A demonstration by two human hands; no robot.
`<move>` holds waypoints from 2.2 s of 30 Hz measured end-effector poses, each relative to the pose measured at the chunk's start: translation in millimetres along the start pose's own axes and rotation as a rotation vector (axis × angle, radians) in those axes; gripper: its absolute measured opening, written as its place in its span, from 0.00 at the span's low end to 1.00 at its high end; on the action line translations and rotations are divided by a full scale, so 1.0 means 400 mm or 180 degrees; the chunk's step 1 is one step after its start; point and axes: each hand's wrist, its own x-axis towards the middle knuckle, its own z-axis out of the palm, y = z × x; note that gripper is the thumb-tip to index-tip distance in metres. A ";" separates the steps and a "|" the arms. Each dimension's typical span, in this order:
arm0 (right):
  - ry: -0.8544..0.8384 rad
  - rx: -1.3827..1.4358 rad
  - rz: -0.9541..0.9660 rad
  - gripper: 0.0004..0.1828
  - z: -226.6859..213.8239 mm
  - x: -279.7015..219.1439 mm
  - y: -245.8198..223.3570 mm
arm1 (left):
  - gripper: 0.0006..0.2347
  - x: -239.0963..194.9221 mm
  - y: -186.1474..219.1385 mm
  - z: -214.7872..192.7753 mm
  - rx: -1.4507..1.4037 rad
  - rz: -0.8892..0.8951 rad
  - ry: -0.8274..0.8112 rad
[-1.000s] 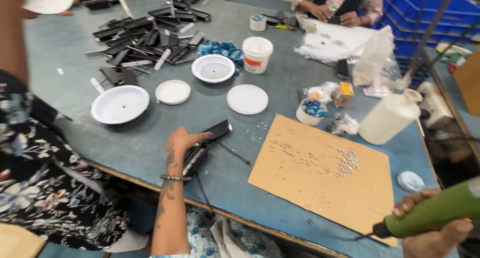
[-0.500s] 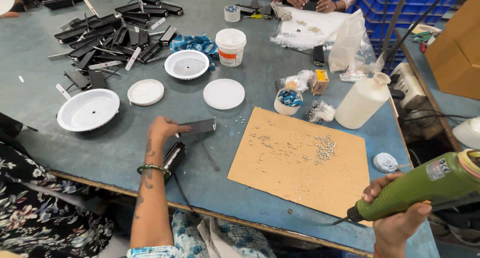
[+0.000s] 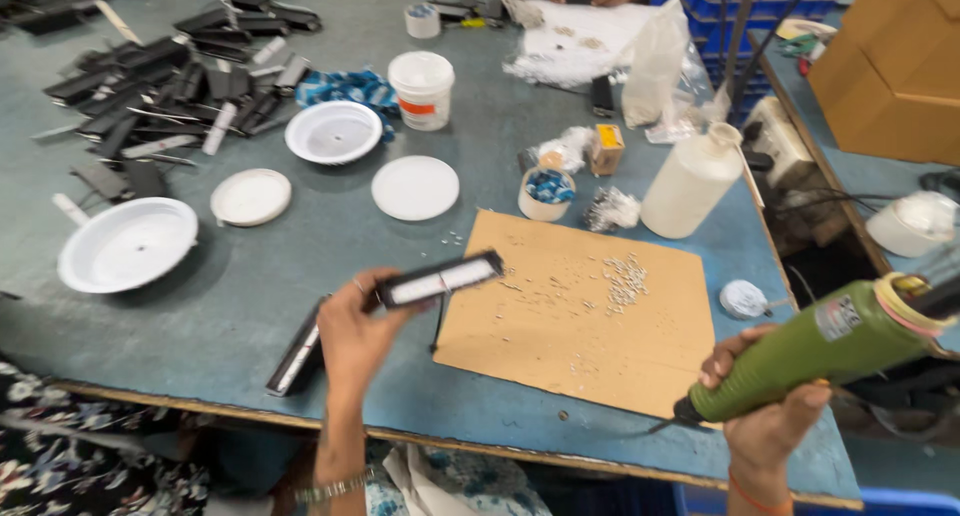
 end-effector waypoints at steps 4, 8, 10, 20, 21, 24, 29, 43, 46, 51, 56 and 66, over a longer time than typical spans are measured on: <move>-0.0020 0.0106 -0.0028 0.51 0.012 0.002 -0.005 | 0.15 -0.148 0.074 0.041 -0.0079 -0.0025 -0.0279; 0.0018 -0.0040 -0.0030 0.51 0.018 0.001 -0.017 | 0.13 -0.241 0.101 0.068 -0.0254 0.0049 -0.0465; 0.0047 -0.0074 -0.0024 0.51 0.019 -0.002 -0.025 | 0.15 -0.271 0.108 0.071 -0.0280 0.0111 -0.0465; -0.0010 -0.0079 -0.0009 0.50 0.022 -0.004 -0.034 | 0.17 -0.336 0.098 0.058 -0.0793 0.0291 -0.0662; -0.0005 -0.0119 -0.0005 0.50 0.023 -0.005 -0.035 | 0.17 -0.340 0.089 0.057 -0.1029 0.0172 -0.0883; -0.0026 -0.0110 0.0003 0.50 0.030 -0.002 -0.042 | 0.17 -0.339 0.054 0.047 -0.1852 -0.0070 -0.1530; -0.0033 -0.0184 -0.0072 0.50 0.040 0.005 -0.052 | 0.17 -0.338 -0.003 0.074 -0.2612 -0.0625 -0.1952; -0.0106 -0.0006 0.0046 0.51 0.038 -0.005 -0.056 | 0.17 -0.288 -0.047 0.310 -0.0110 -0.0006 -0.1029; -0.0086 0.0080 0.0088 0.53 0.034 -0.001 -0.065 | 0.17 -0.299 -0.045 0.315 -0.0088 0.0057 -0.1052; -0.0068 0.0274 -0.0018 0.57 -0.012 0.033 -0.114 | 0.19 -0.295 -0.041 0.324 -0.0001 0.0289 -0.1062; -0.0233 0.0684 0.0018 0.59 -0.057 0.048 -0.158 | 0.20 -0.287 -0.035 0.321 -0.0013 0.0340 -0.1196; -0.0105 0.0382 0.0161 0.58 -0.031 0.047 -0.099 | 0.22 -0.254 -0.024 0.306 -0.0195 0.0440 -0.1416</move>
